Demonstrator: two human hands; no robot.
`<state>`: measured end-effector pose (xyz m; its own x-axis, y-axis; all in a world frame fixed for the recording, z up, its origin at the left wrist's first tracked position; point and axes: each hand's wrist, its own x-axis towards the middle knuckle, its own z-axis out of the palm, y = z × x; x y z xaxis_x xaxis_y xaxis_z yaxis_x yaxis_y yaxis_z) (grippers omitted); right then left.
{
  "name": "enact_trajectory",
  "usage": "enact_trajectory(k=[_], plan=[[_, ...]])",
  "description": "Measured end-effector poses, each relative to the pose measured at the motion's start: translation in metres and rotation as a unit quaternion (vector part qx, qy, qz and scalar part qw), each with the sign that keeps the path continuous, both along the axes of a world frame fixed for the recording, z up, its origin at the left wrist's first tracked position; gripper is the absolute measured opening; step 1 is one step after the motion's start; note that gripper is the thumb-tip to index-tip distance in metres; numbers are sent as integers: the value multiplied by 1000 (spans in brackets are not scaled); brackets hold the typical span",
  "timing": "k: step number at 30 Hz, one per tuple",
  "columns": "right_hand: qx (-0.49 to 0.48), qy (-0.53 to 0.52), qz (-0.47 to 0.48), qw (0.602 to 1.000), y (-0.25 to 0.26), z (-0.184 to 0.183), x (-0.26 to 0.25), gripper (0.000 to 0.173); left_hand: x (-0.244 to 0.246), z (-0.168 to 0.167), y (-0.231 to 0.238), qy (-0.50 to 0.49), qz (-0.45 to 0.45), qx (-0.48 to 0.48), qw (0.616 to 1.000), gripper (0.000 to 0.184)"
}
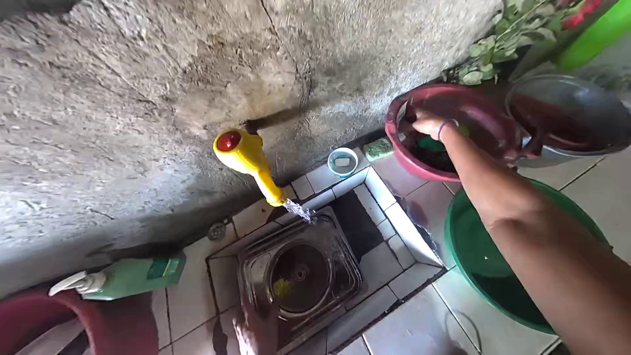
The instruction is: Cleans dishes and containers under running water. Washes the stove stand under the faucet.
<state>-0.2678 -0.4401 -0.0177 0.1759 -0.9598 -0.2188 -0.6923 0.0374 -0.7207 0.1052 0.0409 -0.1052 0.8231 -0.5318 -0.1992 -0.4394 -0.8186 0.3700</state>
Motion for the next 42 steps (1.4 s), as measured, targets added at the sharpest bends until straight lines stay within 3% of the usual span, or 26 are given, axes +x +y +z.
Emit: enact_trajectory(k=[3,6,9,11,13,16,19,21,24,26,28,31,34,37,42], plan=[[-4,-110,24,994,-4,-14,-16,61,-6,-15,6,26,-22,-15,999,90],[-37,-78,73,994,1,-9,-15,44,-16,-17,4,36,-16,-35,999,92],[-117,-7,149,982,6,5,-13,29,-36,-23,-11,-47,-16,-32,998,88],[-176,3,182,967,12,19,-20,25,-52,-13,-27,-95,-70,-73,990,87],[-207,-58,159,964,21,37,-30,24,-70,7,-47,-83,-134,-154,975,79],[-219,-135,114,960,48,83,-40,27,-102,41,-84,4,-231,-289,929,63],[-287,-127,127,941,70,114,-37,26,-135,82,-125,143,-301,-343,878,56],[-318,-129,120,932,88,123,-28,26,-154,103,-155,272,-327,-373,825,59],[-311,-128,88,938,130,122,-7,25,-181,127,-193,466,-309,-405,723,63],[-292,-118,79,946,159,113,11,25,-194,133,-210,537,-289,-429,666,63],[-275,-131,61,951,171,94,28,27,-206,131,-222,574,-240,-463,631,50],[-217,-119,34,968,173,65,55,41,-211,111,-234,609,-131,-469,626,35],[-142,17,54,988,168,61,80,63,-203,83,-247,632,-80,-429,641,40],[-102,165,82,977,157,65,108,71,-199,68,-259,677,-41,-389,623,47],[-64,291,133,945,120,73,145,71,-191,65,-285,719,-3,-390,575,41]])
